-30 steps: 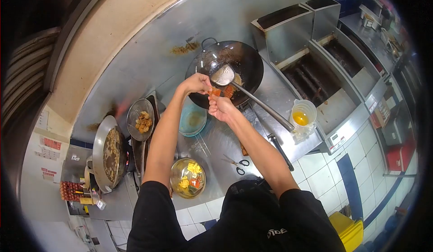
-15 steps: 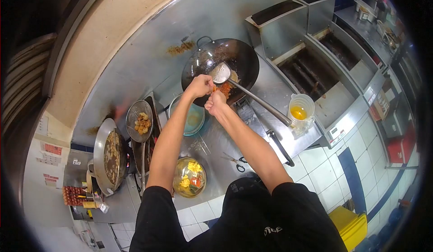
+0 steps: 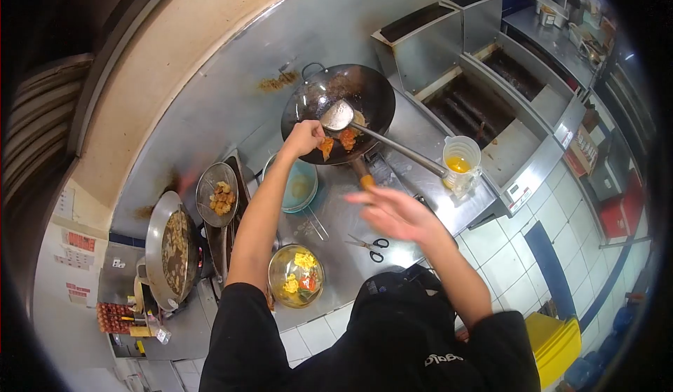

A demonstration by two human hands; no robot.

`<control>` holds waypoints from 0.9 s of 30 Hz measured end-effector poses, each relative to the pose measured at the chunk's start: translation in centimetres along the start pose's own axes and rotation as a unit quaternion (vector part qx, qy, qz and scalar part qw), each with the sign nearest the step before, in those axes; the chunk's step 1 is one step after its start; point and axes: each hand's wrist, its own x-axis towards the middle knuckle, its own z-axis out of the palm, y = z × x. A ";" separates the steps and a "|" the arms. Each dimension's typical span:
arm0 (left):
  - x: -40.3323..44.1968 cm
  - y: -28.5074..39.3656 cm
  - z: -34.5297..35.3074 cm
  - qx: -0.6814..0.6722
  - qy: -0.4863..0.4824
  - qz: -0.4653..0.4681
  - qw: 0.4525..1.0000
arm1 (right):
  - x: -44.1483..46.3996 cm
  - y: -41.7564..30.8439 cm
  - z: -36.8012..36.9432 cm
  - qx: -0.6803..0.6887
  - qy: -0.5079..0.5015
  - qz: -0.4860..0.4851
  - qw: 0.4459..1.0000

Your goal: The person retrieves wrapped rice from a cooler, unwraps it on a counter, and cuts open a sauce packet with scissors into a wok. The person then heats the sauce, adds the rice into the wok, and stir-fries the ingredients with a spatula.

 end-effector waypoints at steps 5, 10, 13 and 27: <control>-1.5 2.5 -1.9 0.056 0.101 0.070 0.991 | -21.6 6.2 1.8 -0.061 0.235 -0.360 0.901; 0.7 -3.0 0.2 -0.008 0.122 0.061 0.991 | -34.8 15.6 5.1 -0.072 0.350 -0.639 0.681; 7.8 -13.4 -0.4 -0.251 0.212 0.035 0.944 | -37.6 20.8 6.6 -0.056 0.362 -0.671 0.645; 11.8 35.3 -0.5 -0.201 0.172 0.297 0.917 | -54.8 25.6 -0.9 0.067 0.358 -0.752 0.549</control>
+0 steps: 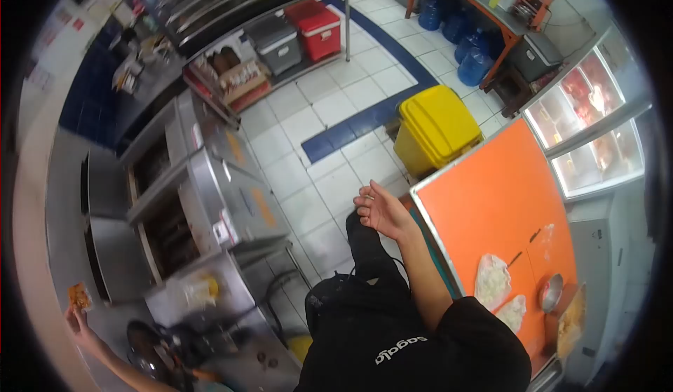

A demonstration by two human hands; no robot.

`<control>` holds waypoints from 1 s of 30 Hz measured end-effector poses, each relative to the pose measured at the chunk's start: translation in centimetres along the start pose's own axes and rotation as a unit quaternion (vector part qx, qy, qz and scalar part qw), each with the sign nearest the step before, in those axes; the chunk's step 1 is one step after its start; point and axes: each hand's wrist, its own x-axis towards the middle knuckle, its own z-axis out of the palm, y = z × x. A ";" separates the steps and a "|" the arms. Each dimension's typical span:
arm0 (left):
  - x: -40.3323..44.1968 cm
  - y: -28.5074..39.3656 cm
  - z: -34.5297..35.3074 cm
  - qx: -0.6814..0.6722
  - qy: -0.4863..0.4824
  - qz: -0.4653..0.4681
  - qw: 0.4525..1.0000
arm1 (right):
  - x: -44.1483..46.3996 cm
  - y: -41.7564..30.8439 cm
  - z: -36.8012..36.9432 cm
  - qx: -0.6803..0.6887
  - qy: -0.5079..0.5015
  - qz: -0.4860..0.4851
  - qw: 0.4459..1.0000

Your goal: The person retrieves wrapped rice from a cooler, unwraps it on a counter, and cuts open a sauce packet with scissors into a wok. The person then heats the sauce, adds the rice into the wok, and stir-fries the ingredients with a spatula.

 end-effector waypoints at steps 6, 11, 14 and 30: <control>5.3 12.9 23.5 -0.086 -0.001 0.021 0.996 | 5.5 -16.7 -3.9 -0.206 0.204 -0.153 0.945; 6.3 15.3 45.4 -0.225 -0.082 0.017 0.971 | 13.6 -26.6 -18.3 -0.524 0.310 -0.163 0.777; 1.4 19.4 58.8 -0.269 -0.142 -0.069 0.950 | 17.4 -29.7 -24.0 -0.587 0.324 -0.114 0.734; -9.8 31.7 121.3 -0.251 -0.491 -0.111 0.827 | 38.1 -51.7 -40.2 -0.739 0.459 0.156 0.468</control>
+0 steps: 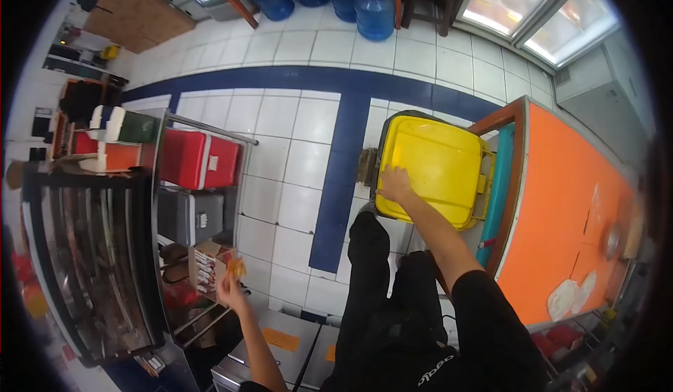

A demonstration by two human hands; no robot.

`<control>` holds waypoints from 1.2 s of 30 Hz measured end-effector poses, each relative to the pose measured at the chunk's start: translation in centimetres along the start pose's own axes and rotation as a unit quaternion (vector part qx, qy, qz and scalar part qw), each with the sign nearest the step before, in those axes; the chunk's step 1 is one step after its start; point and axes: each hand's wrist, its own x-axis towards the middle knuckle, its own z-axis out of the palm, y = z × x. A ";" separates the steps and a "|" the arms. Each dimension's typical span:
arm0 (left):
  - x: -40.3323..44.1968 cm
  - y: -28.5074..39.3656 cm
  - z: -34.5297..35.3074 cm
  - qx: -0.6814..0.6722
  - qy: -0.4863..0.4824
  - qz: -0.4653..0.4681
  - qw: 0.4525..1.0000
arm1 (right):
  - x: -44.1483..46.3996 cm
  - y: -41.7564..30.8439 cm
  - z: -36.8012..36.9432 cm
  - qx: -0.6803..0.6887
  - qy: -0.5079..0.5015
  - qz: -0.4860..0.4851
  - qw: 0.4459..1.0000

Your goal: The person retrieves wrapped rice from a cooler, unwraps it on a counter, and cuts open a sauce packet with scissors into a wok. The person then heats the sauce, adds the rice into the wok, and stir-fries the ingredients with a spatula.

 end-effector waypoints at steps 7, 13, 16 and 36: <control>7.4 0.2 25.2 0.078 -0.244 0.049 0.965 | -4.1 2.8 -7.0 -0.144 0.047 -0.087 0.985; -3.4 -5.8 42.7 0.070 -0.449 -0.008 0.891 | -20.9 11.1 -15.7 -0.009 0.115 -0.008 0.993; -10.0 -7.7 47.7 0.087 -0.508 0.008 0.857 | -25.3 12.8 -15.9 0.017 0.164 0.063 0.984; 0.6 -3.9 27.2 0.690 -0.657 0.022 0.303 | -51.1 1.8 -1.1 0.327 0.155 0.114 0.925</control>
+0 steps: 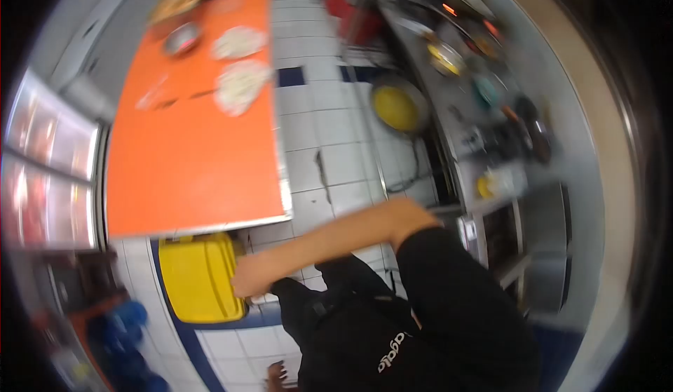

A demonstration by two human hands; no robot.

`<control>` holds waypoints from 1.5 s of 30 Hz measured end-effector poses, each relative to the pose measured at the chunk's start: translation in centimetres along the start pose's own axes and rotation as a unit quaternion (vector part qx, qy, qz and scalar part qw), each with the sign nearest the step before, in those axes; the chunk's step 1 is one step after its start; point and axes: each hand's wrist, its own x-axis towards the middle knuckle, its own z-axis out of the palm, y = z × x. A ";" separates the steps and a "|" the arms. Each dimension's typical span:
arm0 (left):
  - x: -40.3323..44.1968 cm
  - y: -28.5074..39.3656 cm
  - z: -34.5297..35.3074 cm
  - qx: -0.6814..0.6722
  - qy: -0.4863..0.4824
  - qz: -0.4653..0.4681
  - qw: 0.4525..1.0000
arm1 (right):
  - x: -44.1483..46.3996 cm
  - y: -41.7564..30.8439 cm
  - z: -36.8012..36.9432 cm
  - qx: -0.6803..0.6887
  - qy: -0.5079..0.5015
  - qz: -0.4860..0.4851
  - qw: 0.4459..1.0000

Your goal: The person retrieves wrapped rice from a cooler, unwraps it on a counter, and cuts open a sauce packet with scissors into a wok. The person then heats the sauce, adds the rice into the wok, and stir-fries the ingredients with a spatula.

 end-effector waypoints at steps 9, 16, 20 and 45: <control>-6.5 40.6 8.6 0.104 -0.003 0.289 0.952 | -20.6 -0.4 -7.8 -0.050 0.356 0.060 0.931; -19.8 63.8 28.5 0.159 -0.098 0.512 0.838 | -37.7 1.0 -8.9 -0.113 0.335 0.135 0.925; -19.1 72.0 40.5 0.200 -0.199 0.637 0.717 | -52.9 3.6 -5.6 -0.006 0.383 0.292 0.877; -28.3 79.0 97.2 0.681 -0.344 0.601 0.237 | -90.8 -1.4 16.7 0.378 0.609 0.676 -0.169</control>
